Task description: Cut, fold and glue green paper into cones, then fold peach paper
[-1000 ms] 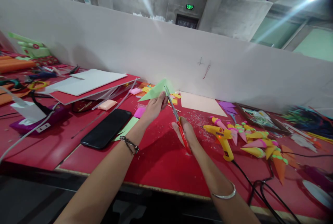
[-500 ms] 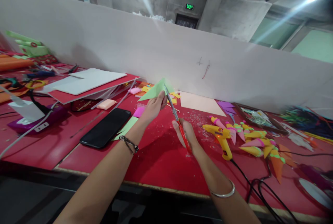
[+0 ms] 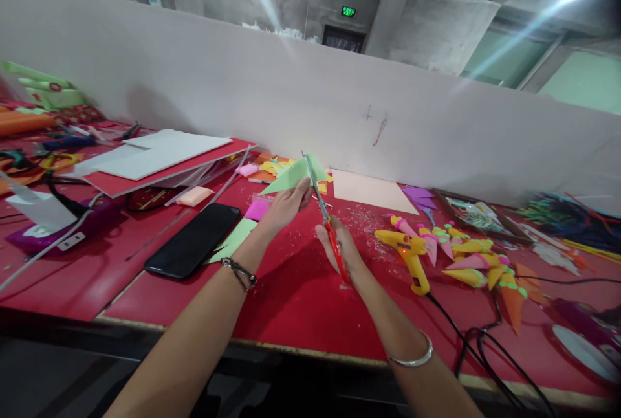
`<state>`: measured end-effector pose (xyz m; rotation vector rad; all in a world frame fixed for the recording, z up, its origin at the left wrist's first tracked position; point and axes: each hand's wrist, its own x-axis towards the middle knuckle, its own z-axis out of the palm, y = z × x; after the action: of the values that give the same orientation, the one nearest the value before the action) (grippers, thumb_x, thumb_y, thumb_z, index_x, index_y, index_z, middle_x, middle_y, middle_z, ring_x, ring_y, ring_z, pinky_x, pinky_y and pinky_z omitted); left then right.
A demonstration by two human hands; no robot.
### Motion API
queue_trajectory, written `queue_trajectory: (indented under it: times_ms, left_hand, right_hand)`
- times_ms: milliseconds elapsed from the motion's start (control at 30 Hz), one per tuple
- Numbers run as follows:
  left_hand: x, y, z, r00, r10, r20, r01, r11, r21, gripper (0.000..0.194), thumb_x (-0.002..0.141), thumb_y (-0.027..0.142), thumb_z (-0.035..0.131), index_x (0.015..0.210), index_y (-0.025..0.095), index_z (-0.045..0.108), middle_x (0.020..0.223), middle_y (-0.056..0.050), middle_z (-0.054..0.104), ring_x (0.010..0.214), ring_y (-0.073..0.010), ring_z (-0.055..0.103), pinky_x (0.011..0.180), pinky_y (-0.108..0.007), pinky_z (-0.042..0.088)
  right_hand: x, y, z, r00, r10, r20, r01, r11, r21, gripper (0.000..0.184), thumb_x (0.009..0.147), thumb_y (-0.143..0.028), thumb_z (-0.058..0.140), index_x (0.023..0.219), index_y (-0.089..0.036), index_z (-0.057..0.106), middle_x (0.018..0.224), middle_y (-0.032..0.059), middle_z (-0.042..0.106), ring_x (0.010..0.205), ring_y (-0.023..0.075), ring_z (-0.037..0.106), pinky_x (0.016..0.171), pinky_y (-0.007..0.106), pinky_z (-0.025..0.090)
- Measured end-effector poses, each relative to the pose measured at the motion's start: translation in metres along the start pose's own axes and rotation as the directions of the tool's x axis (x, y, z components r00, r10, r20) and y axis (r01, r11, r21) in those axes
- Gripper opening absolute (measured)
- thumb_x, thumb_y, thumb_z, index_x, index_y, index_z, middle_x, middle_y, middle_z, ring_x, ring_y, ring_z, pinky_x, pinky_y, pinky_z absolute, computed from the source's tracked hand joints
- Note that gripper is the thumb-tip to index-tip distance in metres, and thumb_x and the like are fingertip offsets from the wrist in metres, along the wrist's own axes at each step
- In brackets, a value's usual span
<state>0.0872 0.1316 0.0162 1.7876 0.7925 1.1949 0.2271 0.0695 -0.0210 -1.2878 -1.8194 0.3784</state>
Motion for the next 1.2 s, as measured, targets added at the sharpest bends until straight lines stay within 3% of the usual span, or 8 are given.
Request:
queue_trajectory:
  times_ms: [367, 933, 1067, 1200]
  left_hand:
    - [0.001, -0.002, -0.003, 1.000, -0.004, 0.028, 0.004, 1.000, -0.001, 0.042, 0.086, 0.048, 0.024, 0.057, 0.018, 0.031, 0.049, 0.005, 0.032, 0.047, -0.0087, 0.033, 0.053, -0.023, 0.031]
    - [-0.003, -0.010, 0.000, 1.000, 0.000, -0.007, -0.001, 0.977, -0.215, 0.041, 0.084, 0.047, 0.031, 0.057, 0.017, 0.036, 0.046, 0.005, 0.034, 0.045, -0.0071, 0.034, 0.049, -0.020, 0.031]
    - [-0.008, -0.010, -0.017, 0.994, -0.032, -0.104, 0.009, 0.978, -0.211, 0.039, 0.082, 0.046, 0.035, 0.058, 0.017, 0.043, 0.044, 0.006, 0.030, 0.042, -0.0072, 0.034, 0.045, -0.020, 0.029]
    - [-0.016, 0.000, -0.055, 0.976, -0.089, -0.198, 0.075, 0.994, -0.076, 0.033, 0.078, 0.044, 0.042, 0.064, 0.015, 0.051, 0.047, 0.005, 0.035, 0.044, -0.0070, 0.036, 0.046, -0.019, 0.031]
  right_hand:
    - [-0.001, -0.004, -0.004, 0.998, 0.061, 0.022, -0.061, 0.998, -0.002, 0.027, 0.080, -0.040, 0.039, 0.062, -0.020, 0.034, 0.055, -0.0046, 0.037, 0.051, 0.0101, 0.038, 0.048, 0.021, 0.027]
    - [-0.002, -0.004, -0.002, 0.989, 0.151, 0.000, -0.151, 0.989, -0.007, 0.031, 0.075, -0.043, 0.044, 0.056, -0.020, 0.038, 0.049, -0.0055, 0.037, 0.046, 0.0090, 0.036, 0.045, 0.020, 0.026]
    - [-0.002, -0.004, -0.001, 0.988, 0.154, -0.016, -0.154, 0.988, -0.001, 0.030, 0.074, -0.043, 0.046, 0.056, -0.020, 0.038, 0.049, -0.0057, 0.037, 0.046, 0.0088, 0.036, 0.045, 0.020, 0.026]
    - [-0.002, -0.003, 0.001, 0.986, 0.167, -0.028, -0.168, 0.986, -0.006, 0.029, 0.074, -0.041, 0.045, 0.056, -0.019, 0.039, 0.048, -0.0059, 0.037, 0.046, 0.0084, 0.034, 0.044, 0.020, 0.026]
